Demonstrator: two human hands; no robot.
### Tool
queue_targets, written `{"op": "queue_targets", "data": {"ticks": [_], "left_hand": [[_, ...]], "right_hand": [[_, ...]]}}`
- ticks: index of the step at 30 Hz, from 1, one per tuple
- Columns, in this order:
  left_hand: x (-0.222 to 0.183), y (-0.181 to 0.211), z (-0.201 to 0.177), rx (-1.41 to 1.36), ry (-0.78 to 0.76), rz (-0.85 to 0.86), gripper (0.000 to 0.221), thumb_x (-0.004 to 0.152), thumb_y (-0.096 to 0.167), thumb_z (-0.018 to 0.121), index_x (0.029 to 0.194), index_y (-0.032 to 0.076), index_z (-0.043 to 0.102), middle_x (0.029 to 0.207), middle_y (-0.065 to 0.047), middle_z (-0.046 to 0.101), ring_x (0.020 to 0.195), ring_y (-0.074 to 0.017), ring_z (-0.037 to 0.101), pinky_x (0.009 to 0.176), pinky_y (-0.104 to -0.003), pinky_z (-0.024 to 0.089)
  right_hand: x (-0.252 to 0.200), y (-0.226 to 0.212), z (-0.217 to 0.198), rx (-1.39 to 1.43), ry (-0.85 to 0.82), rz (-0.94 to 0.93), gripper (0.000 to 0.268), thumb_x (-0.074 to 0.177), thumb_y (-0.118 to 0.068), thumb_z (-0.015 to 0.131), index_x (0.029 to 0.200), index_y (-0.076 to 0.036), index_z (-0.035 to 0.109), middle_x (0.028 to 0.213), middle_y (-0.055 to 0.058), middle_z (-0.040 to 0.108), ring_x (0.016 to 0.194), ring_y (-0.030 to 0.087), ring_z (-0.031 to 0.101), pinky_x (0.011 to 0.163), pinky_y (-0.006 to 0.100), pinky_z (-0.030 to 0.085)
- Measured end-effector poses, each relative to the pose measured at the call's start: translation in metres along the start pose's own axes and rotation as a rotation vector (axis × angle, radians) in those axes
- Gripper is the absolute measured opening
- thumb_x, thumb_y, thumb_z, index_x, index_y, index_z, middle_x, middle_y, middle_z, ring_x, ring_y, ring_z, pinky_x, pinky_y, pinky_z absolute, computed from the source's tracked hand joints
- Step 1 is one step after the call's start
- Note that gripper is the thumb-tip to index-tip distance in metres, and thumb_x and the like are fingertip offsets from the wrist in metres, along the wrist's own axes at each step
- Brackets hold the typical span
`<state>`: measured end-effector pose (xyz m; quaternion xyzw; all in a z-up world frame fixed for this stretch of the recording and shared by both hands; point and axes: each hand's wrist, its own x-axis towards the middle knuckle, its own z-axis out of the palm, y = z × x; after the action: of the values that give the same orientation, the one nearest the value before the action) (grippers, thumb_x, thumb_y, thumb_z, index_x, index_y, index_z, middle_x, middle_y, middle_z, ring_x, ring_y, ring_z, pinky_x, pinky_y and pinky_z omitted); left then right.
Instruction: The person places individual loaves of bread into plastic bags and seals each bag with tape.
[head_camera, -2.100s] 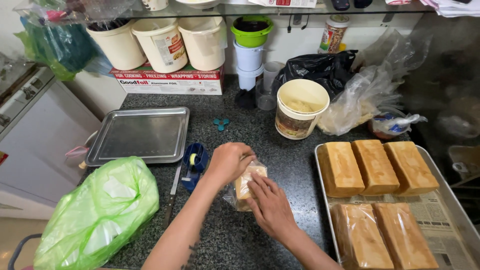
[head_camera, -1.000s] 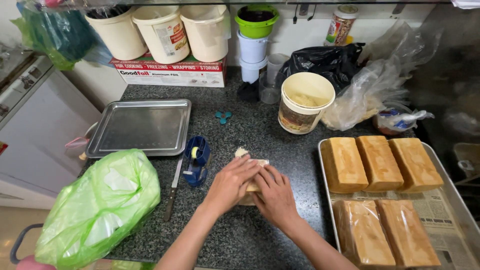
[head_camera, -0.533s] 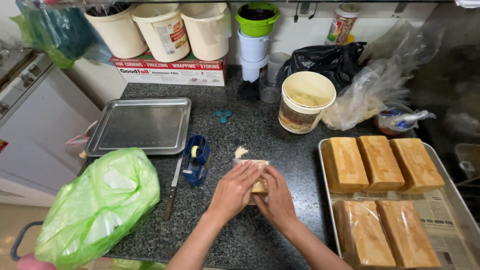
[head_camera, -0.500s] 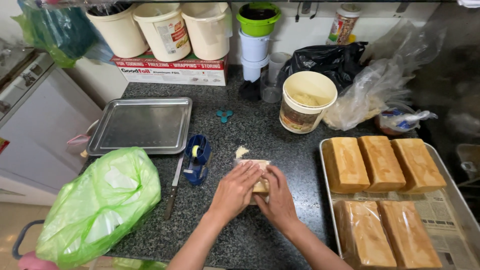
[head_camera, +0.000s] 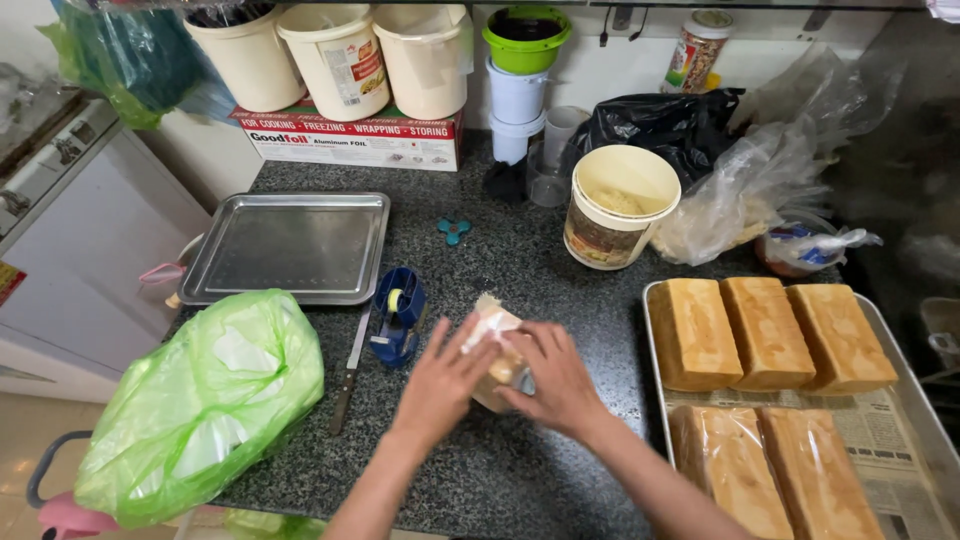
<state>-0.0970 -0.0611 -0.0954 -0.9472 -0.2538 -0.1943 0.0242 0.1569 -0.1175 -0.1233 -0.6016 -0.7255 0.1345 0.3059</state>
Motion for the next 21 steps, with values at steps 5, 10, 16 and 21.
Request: {"op": "queue_targets", "data": {"ticks": [5, 10, 16, 21], "left_hand": [[-0.003, -0.031, 0.006, 0.073, 0.167, 0.020, 0.054, 0.106, 0.008, 0.073, 0.159, 0.018, 0.082, 0.165, -0.005, 0.082, 0.176, -0.0337, 0.055, 0.150, -0.060, 0.037], [-0.024, -0.029, 0.040, -0.010, 0.307, -0.043, 0.053, 0.111, 0.009, 0.065, 0.161, 0.011, 0.080, 0.169, -0.009, 0.080, 0.173, -0.0375, 0.058, 0.147, -0.057, 0.042], [-0.035, -0.014, 0.048, 0.011, 0.379, -0.105, 0.055, 0.114, 0.009, 0.064, 0.167, 0.009, 0.076, 0.174, -0.012, 0.076, 0.171, -0.0388, 0.060, 0.145, -0.055, 0.046], [-0.043, -0.013, 0.032, 0.027, 0.327, -0.132, 0.059, 0.113, 0.011, 0.066, 0.172, 0.011, 0.072, 0.177, -0.010, 0.074, 0.175, -0.0369, 0.056, 0.148, -0.054, 0.041]], "right_hand": [[0.028, -0.017, -0.015, -0.368, -0.070, -0.417, 0.121, 0.092, -0.075, 0.093, 0.188, -0.013, 0.051, 0.190, 0.014, 0.058, 0.180, 0.037, 0.045, 0.145, 0.066, 0.031], [0.020, -0.020, 0.018, -0.399, 0.041, -0.390, 0.104, 0.096, -0.053, 0.090, 0.182, -0.006, 0.056, 0.188, 0.019, 0.059, 0.178, 0.037, 0.051, 0.129, 0.059, 0.054], [0.018, -0.027, 0.029, -0.487, 0.119, -0.386, 0.111, 0.093, -0.071, 0.087, 0.178, -0.005, 0.061, 0.185, 0.021, 0.062, 0.176, 0.041, 0.051, 0.134, 0.063, 0.049], [0.019, -0.023, 0.034, -0.412, 0.192, -0.414, 0.101, 0.094, -0.058, 0.092, 0.175, -0.006, 0.066, 0.186, 0.017, 0.064, 0.178, 0.038, 0.050, 0.142, 0.062, 0.039]]}}
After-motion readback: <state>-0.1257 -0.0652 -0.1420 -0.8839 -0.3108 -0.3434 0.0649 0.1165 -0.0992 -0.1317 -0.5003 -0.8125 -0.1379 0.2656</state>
